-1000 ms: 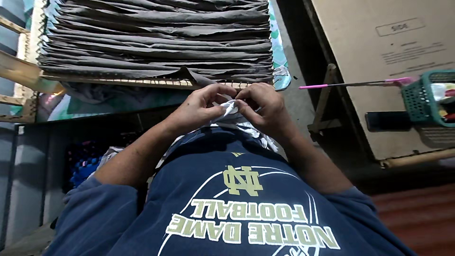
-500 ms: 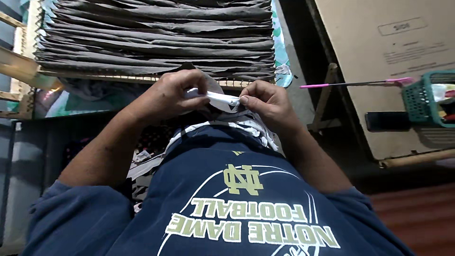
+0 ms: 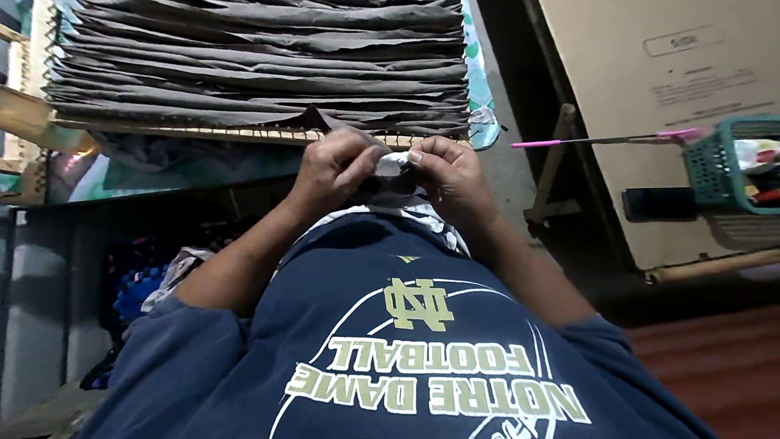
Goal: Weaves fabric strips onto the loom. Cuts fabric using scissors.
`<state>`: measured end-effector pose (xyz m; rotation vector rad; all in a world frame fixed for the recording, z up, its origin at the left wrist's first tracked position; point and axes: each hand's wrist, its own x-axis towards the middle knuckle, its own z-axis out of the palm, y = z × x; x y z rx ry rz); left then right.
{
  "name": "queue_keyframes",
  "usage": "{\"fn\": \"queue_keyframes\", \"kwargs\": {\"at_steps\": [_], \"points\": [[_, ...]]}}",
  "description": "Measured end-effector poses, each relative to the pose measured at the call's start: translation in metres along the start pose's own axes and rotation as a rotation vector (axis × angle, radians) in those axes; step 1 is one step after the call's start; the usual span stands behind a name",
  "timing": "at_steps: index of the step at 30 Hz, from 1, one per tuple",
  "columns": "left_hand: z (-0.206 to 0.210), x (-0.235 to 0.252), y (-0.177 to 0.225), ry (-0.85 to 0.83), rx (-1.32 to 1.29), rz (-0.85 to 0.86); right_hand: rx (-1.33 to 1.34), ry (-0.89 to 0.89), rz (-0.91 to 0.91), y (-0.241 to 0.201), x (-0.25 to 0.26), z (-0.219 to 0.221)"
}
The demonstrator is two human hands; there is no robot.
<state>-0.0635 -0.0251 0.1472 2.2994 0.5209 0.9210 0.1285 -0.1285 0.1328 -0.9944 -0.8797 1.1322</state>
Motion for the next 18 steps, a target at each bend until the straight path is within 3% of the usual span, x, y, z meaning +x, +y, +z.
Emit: {"fn": "queue_keyframes", "kwargs": {"at_steps": [3,6,10,14,18], "points": [[0.002,-0.009,0.011,-0.150,-0.197,-0.127,-0.001,-0.015,-0.048,-0.001,0.000,0.003],[0.006,-0.009,0.018,-0.174,-0.271,-0.303,-0.018,-0.039,-0.077,-0.004,-0.002,0.005],[0.013,-0.006,0.019,-0.200,-0.760,-0.471,-0.026,-0.082,-0.129,-0.003,-0.004,0.004],[0.026,-0.006,0.019,-0.095,-1.108,-0.503,-0.086,-0.094,-0.156,-0.003,-0.004,0.003],[0.027,-0.006,0.027,0.022,-1.085,-0.530,-0.183,-0.080,-0.227,-0.002,-0.005,0.004]]}}
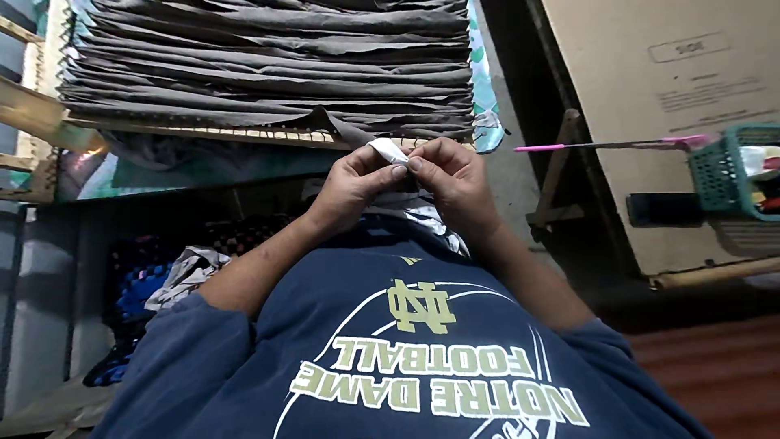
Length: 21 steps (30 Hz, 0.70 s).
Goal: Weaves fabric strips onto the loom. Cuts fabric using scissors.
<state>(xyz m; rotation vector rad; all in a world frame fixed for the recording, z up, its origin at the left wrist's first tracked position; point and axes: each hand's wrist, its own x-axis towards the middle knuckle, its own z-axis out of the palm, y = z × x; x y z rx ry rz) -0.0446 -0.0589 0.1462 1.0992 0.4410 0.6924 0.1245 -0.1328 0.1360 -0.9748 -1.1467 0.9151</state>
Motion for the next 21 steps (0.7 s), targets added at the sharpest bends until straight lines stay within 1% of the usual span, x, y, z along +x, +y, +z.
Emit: {"fn": "queue_keyframes", "kwargs": {"at_steps": [4,9,11,15,17,21], "points": [[0.002,-0.001,0.002,0.077,0.106,0.052,-0.094,0.009,-0.057,-0.003,-0.001,0.001],[0.002,-0.001,0.001,0.104,0.163,0.108,-0.112,0.010,-0.060,-0.003,-0.001,0.001],[0.000,-0.001,0.002,0.110,0.149,0.087,-0.132,0.002,-0.048,-0.005,-0.002,-0.002],[-0.003,0.000,0.006,0.158,0.127,-0.009,-0.132,-0.042,-0.024,-0.009,-0.001,-0.014],[-0.005,0.000,0.008,0.184,0.118,-0.045,-0.148,-0.042,-0.056,-0.015,-0.001,-0.019],[-0.008,-0.001,0.010,0.178,0.114,-0.027,-0.258,-0.040,-0.184,-0.032,-0.001,-0.029]]}}
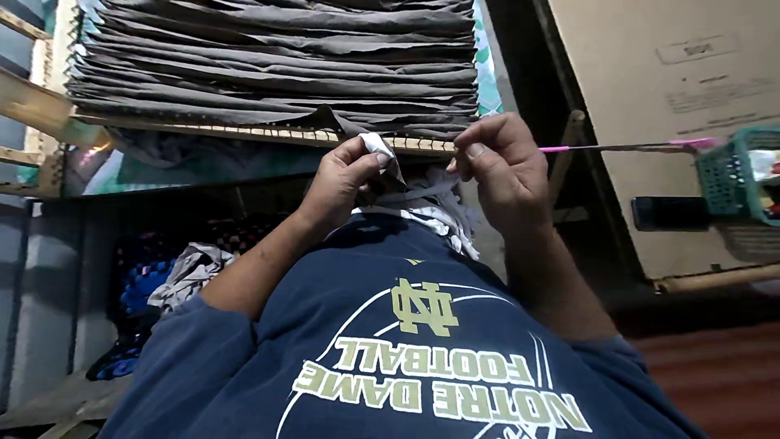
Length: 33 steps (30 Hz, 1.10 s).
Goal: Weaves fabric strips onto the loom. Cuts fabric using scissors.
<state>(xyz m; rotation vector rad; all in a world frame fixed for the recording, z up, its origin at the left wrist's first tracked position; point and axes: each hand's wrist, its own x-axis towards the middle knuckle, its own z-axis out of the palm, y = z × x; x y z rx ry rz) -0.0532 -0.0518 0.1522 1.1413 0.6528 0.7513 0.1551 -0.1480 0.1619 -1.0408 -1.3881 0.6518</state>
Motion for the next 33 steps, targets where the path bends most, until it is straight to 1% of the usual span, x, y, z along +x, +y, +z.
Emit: {"fn": "queue_keyframes", "kwargs": {"at_steps": [4,6,9,14,19,33], "points": [[-0.001,-0.002,0.001,-0.051,-0.028,0.016,-0.247,-0.060,-0.100,-0.005,0.002,0.002],[0.001,-0.004,0.005,-0.059,-0.050,-0.014,-0.353,-0.092,-0.188,0.002,0.004,0.005],[0.000,-0.007,0.010,-0.107,-0.115,-0.046,-0.425,-0.085,-0.277,0.010,0.009,0.012],[-0.003,-0.008,0.008,-0.171,-0.182,-0.027,-0.483,-0.080,-0.297,0.011,0.014,0.015],[-0.003,-0.009,0.010,-0.178,-0.205,-0.057,-0.520,-0.088,-0.314,0.010,0.014,0.015],[-0.003,-0.007,0.009,-0.224,-0.208,-0.005,-0.599,-0.104,-0.334,0.008,0.013,0.015]]}}
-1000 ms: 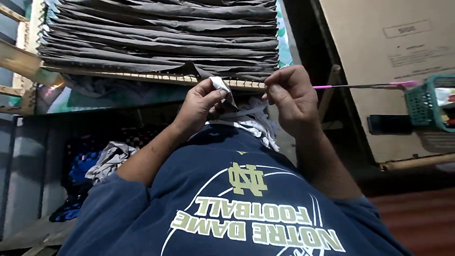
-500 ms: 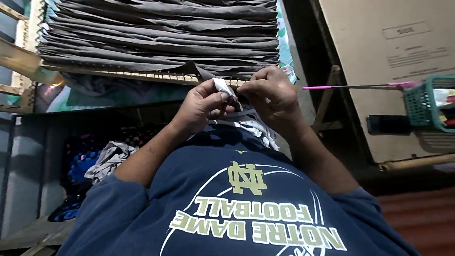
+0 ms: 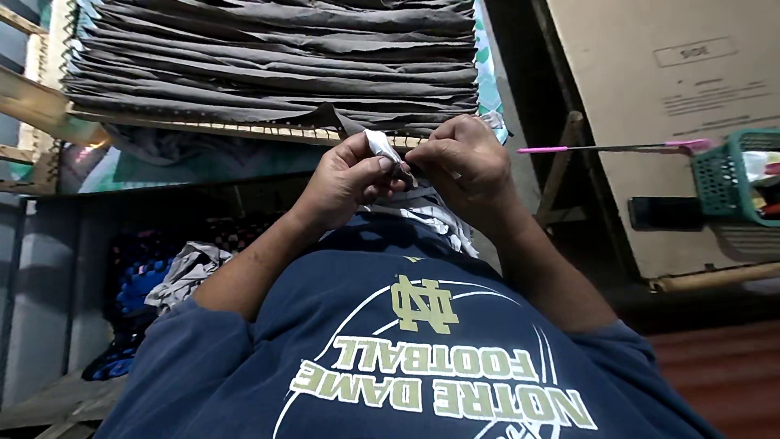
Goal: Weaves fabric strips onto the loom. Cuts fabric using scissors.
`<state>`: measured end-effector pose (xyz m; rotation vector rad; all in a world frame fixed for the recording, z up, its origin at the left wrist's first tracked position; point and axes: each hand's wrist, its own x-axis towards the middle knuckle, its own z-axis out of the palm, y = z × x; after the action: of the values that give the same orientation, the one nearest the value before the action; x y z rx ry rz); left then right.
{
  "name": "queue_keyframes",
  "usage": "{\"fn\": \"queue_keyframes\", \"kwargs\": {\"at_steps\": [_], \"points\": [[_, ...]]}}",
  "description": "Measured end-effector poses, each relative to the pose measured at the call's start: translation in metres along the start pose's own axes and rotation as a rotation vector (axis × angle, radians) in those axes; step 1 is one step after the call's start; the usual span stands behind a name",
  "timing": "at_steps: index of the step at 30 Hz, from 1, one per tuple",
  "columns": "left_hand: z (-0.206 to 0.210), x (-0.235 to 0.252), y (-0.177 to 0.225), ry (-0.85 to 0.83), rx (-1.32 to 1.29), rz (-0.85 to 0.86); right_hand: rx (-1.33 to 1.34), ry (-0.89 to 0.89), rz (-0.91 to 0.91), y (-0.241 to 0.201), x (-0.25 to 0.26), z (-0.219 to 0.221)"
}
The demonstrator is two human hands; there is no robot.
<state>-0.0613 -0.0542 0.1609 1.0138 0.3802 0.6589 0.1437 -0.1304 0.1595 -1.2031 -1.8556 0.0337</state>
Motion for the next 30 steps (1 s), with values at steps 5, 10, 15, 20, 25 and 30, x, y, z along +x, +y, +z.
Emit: {"fn": "queue_keyframes", "kwargs": {"at_steps": [5,10,15,20,25,30], "points": [[0.0001,0.0002,-0.0004,-0.005,-0.011,-0.002,-0.033,-0.012,-0.005,-0.0023,0.0004,-0.0013],[0.0000,-0.0003,-0.0007,-0.003,-0.002,0.003,-0.047,-0.011,-0.006,-0.0010,-0.0003,-0.0014],[-0.0009,-0.0006,-0.0013,-0.007,-0.007,-0.005,-0.039,-0.017,-0.012,-0.0025,0.0002,-0.0015],[-0.0005,-0.0002,-0.0023,-0.008,-0.007,-0.003,-0.020,-0.026,-0.014,-0.0041,0.0001,-0.0007],[0.0005,-0.0003,-0.0020,-0.018,-0.008,0.003,0.017,-0.018,-0.011,-0.0043,-0.0004,-0.0004],[0.0009,0.0000,-0.0040,-0.020,0.020,0.007,0.063,-0.011,-0.013,-0.0037,-0.0005,0.0020]]}}
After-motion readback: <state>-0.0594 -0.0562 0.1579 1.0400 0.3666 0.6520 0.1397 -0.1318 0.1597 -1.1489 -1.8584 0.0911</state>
